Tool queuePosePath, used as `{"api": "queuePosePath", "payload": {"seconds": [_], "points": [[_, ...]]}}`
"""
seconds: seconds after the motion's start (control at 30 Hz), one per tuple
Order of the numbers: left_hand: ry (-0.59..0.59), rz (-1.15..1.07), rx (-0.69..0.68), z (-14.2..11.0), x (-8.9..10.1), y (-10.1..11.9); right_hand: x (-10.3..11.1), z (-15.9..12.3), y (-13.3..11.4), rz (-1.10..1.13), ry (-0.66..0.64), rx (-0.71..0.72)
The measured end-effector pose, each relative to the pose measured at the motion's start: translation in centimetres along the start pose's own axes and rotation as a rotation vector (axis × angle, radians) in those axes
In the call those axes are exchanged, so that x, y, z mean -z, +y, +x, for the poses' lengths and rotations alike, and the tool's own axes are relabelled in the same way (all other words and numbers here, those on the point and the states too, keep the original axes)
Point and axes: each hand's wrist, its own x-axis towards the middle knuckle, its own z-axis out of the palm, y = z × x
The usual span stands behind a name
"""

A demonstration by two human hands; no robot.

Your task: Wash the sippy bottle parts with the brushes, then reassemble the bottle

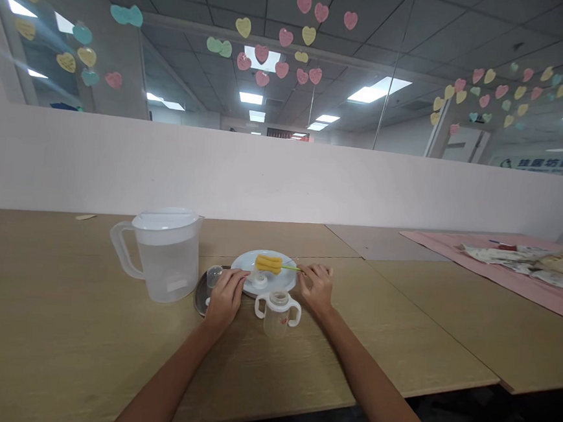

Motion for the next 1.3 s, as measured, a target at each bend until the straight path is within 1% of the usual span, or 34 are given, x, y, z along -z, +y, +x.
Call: {"api": "queuePosePath", "payload": {"seconds": [0.17,0.27,0.4,0.53,0.73,0.83,1.1,1.3], "points": [[0.038,0.024,0.133,-0.1,0.1,-0.5,-0.3,-0.1,0.5,-0.089,-0.009,-0.057],[0.044,0.067,0.229,0.0,0.2,-1.2,-0.3,-0.1,0.7,-0.11,-0.018,-0.061],[-0.025,0.202,0.274,0.1,0.4,-2.2,0.1,0.1,0.5,-0.172,-0.059,-0.023],[-0.066,0.313,0.294,0.1,0.6,-2.7,0.6,0.6,0.0,-0.215,-0.08,-0.001],[-0.278,0.393,0.324,0.0,0.4,-2.9,0.1,0.4,0.1,-0.234,-0.14,0.048],[-0.316,0.417,0.339,0.0,0.3,-2.9,-0.3,0.2,0.2,-0.204,-0.172,0.057],[-0.364,0.38,0.417,0.2,0.4,-2.4,-0.2,0.1,-0.1,-0.155,-0.195,0.07],[-0.348,0.26,0.447,0.2,0.4,-2.7,0.2,0.2,-0.3,-0.115,-0.196,0.098]]}}
